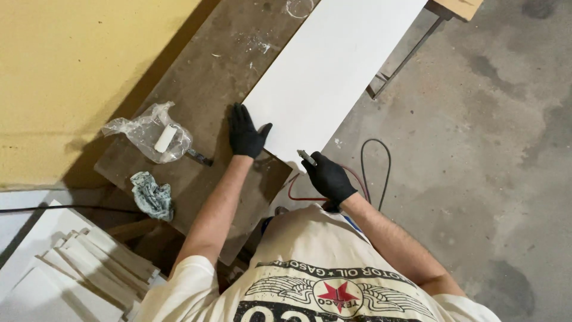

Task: The person wipes a white rectangular board with a cloth, then pours a white liquid from a bottle into a paint tray. They use a paint roller to apply the white liquid onto the board in smooth, even strokes.

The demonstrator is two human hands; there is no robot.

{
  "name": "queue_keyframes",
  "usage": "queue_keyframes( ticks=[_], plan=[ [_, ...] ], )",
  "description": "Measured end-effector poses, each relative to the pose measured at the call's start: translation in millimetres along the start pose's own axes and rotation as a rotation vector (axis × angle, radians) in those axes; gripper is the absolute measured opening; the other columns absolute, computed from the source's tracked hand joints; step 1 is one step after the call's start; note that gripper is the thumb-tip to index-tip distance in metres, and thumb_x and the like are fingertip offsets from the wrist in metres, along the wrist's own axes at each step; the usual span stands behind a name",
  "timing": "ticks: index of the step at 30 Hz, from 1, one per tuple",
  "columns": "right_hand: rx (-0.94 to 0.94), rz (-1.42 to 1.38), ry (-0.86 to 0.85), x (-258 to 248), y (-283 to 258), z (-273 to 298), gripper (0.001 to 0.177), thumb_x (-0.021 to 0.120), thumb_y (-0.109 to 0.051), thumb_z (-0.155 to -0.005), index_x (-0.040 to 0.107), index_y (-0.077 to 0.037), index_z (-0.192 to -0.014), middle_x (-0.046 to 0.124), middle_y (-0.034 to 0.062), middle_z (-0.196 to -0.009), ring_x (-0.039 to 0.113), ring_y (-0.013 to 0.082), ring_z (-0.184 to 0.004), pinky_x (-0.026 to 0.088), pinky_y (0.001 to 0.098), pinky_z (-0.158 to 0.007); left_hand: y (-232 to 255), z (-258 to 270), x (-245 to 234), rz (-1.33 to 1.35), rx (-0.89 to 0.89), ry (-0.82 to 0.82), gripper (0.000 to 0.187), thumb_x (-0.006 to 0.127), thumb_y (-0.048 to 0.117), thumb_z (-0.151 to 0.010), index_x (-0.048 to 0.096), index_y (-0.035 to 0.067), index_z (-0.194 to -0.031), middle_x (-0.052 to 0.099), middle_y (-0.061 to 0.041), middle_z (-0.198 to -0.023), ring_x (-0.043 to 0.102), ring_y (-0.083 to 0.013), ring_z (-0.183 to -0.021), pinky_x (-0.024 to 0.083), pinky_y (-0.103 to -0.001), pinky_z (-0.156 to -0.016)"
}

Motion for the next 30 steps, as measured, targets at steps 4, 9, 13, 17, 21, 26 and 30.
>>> queue_keyframes(
  ticks=[4,9,13,17,21,26,30],
  plan=[
    [-0.171,0.126,0.132,9.1,26.4,-23.0,0.034,0.060,-0.041,-0.099,0.063,-0.021,-0.126,0.069,0.0131,-0.095,0.072,0.0388,-0.075,0.059,0.0508,-0.062,120.8,37.6,27.0,0.083,0.297,-0.201,0.101,0.050,0.072,-0.093,0.023,0.004,-0.163,0.019,-0.021,-0.170,0.016,-0.0361,-0.158,0.012,-0.051,-0.130],
    [-0.376,0.305,0.260,20.0,66.8,-33.4,0.036,0.061,-0.028,-0.096,0.066,-0.022,-0.131,0.068,0.0142,-0.111,0.070,0.0408,-0.071,0.058,0.0511,-0.057,78.8,-38.2,22.4,0.125,0.380,-0.078,0.099,0.054,0.078,-0.090,0.035,0.012,-0.162,0.036,-0.013,-0.166,0.031,-0.0304,-0.155,0.019,-0.048,-0.128],
    [-0.196,0.245,0.259,-28.9,53.1,-41.4,0.035,0.060,-0.037,-0.098,0.064,-0.026,-0.130,0.065,0.0083,-0.107,0.072,0.0360,-0.076,0.060,0.0476,-0.059,96.6,-57.0,11.5,-0.003,0.132,0.044,0.100,0.049,0.077,-0.094,0.034,0.004,-0.161,0.032,-0.023,-0.165,0.027,-0.0376,-0.155,0.014,-0.053,-0.128],
    [-0.237,0.273,0.254,-40.3,73.1,-54.9,0.030,0.060,-0.033,-0.097,0.069,-0.026,-0.125,0.067,0.0087,-0.113,0.073,0.0377,-0.079,0.060,0.0489,-0.057,182.2,-29.1,35.7,0.145,0.638,-0.043,0.093,0.052,0.078,-0.090,0.034,0.022,-0.162,0.036,-0.003,-0.167,0.032,-0.0252,-0.155,0.018,-0.046,-0.130],
    [-0.252,0.316,0.192,-45.4,91.3,-62.5,0.039,0.064,-0.028,-0.093,0.067,-0.026,-0.132,0.066,0.0107,-0.119,0.074,0.0354,-0.085,0.062,0.0472,-0.065,96.1,-122.4,28.3,-0.095,0.328,0.445,0.086,0.064,0.073,-0.092,0.053,0.013,-0.153,0.051,-0.014,-0.156,0.047,-0.0316,-0.144,0.032,-0.050,-0.119],
    [0.034,0.064,0.037,-64.8,126.7,-90.7,0.036,0.058,-0.039,-0.101,0.063,-0.019,-0.131,0.075,0.0121,-0.104,0.075,0.0366,-0.090,0.060,0.0484,-0.074,230.0,-68.2,69.8,0.002,0.607,-0.014,0.092,0.046,0.079,-0.089,0.032,0.026,-0.164,0.037,-0.003,-0.167,0.031,-0.0288,-0.155,0.014,-0.057,-0.128],
    [-0.007,0.040,-0.002,-86.7,129.2,-99.6,0.039,0.059,-0.035,-0.099,0.063,-0.019,-0.134,0.075,0.0157,-0.110,0.074,0.0385,-0.095,0.060,0.0515,-0.077,129.4,-157.0,56.5,0.065,0.467,0.351,0.083,0.068,0.065,-0.091,0.052,0.013,-0.154,0.055,-0.013,-0.153,0.052,-0.0322,-0.140,0.034,-0.052,-0.119]
  ],
)
Point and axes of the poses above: each hand's wrist, its own z-axis away from the middle knuckle, its own x-axis out of the palm, y = z × x, the point moved 9 cm from there along -z, towards the middle knuckle
